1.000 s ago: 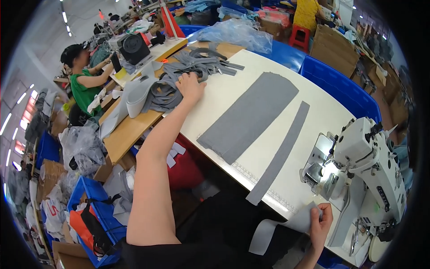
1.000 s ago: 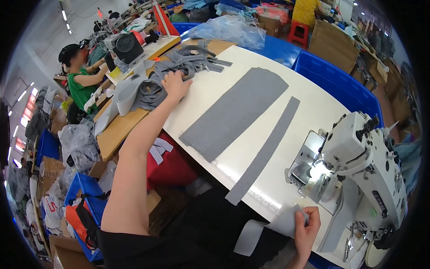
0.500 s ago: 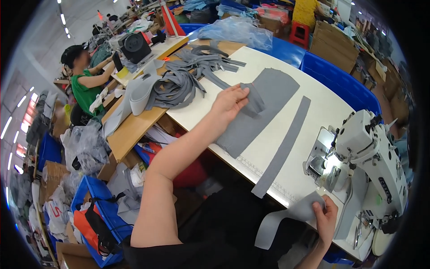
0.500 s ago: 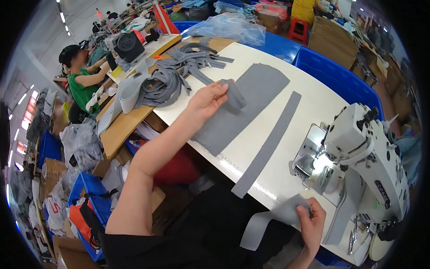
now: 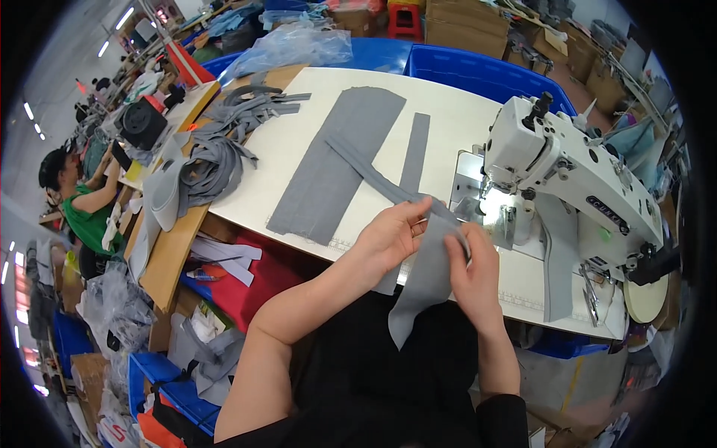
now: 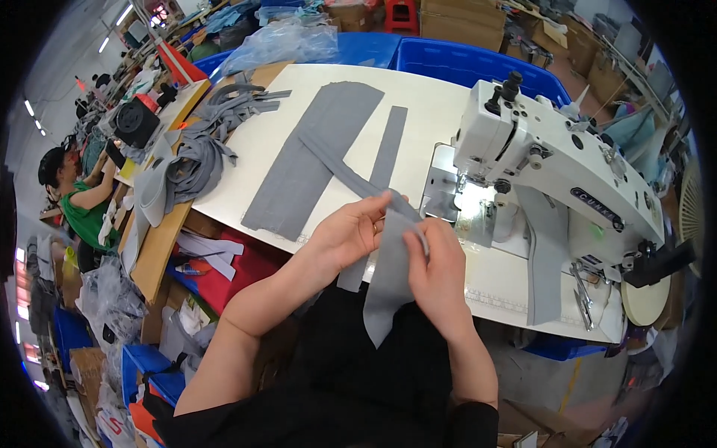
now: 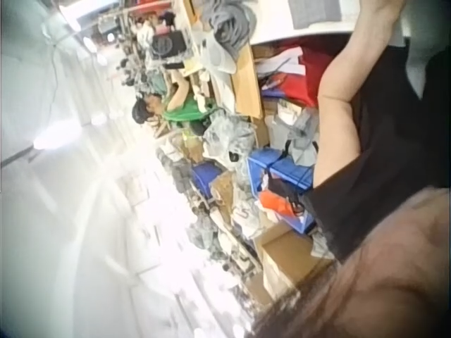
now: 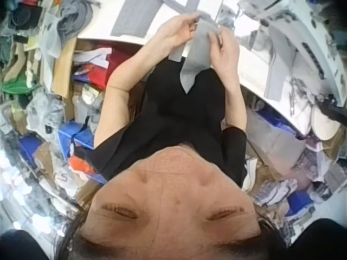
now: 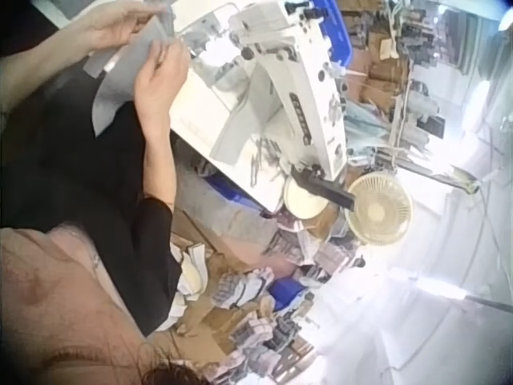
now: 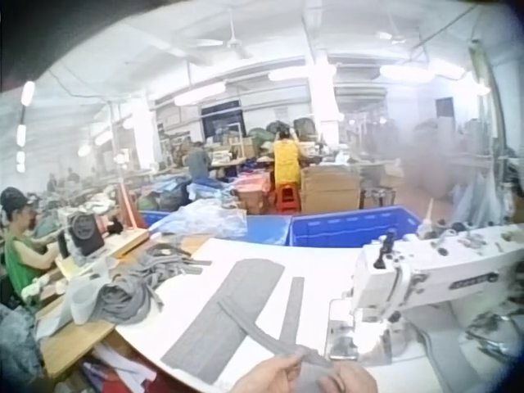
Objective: Sewing zippers onto grey material strips using an industrial sewing machine.
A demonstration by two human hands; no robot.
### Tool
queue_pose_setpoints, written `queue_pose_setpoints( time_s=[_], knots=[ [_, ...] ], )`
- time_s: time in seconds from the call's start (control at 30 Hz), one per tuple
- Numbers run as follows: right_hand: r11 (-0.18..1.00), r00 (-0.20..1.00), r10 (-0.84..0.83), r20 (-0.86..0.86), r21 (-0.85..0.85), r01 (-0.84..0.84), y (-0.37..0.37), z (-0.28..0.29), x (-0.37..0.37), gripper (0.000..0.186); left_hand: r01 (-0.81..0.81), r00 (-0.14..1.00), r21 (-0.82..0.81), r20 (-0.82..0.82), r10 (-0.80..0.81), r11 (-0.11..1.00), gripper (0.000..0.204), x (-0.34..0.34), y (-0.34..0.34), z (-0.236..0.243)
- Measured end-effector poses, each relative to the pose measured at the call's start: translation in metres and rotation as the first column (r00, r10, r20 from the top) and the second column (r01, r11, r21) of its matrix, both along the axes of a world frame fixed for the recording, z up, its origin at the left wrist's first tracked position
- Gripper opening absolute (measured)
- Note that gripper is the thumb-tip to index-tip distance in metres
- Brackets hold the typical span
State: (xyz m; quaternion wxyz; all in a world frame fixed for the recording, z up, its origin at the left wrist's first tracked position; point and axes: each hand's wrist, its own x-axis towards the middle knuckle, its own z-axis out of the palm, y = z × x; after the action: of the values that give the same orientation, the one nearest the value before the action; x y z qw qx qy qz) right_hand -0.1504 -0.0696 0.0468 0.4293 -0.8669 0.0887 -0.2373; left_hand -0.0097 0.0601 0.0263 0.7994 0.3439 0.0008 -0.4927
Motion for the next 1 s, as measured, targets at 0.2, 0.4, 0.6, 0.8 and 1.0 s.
queue_pose_setpoints(
  time_s=[0.2,0.4,0.6,0.8,1.0],
  knots=[
    [0.712,0.983,0.139,0.123,-0.702,-0.013,0.005,0.018,-0.059,0.031,-0.105,0.994,0.185,-0.003,0.107,0.977,0.026,0.032,-0.002,-0.007],
    [0.587,0.991,0.118,-0.063,-0.801,-0.121,-0.004,0.009,-0.105,0.024,-0.245,0.96,0.239,0.196,0.2,0.94,0.037,0.041,0.001,0.011],
    [0.752,0.976,0.139,-0.166,-0.624,-0.213,-0.009,0.011,-0.133,0.022,-0.244,0.904,0.168,0.395,0.162,0.955,0.041,0.007,-0.006,0.044],
    [0.933,0.921,0.357,-0.153,0.018,-0.359,-0.043,0.052,-0.141,0.01,0.021,0.774,0.086,0.629,-0.07,0.996,0.028,-0.036,0.006,0.061],
    [0.94,0.955,0.291,-0.053,0.2,-0.276,-0.055,0.074,-0.125,0.012,0.046,0.766,0.018,0.641,-0.047,0.999,0.025,-0.064,-0.007,0.057]
  ],
)
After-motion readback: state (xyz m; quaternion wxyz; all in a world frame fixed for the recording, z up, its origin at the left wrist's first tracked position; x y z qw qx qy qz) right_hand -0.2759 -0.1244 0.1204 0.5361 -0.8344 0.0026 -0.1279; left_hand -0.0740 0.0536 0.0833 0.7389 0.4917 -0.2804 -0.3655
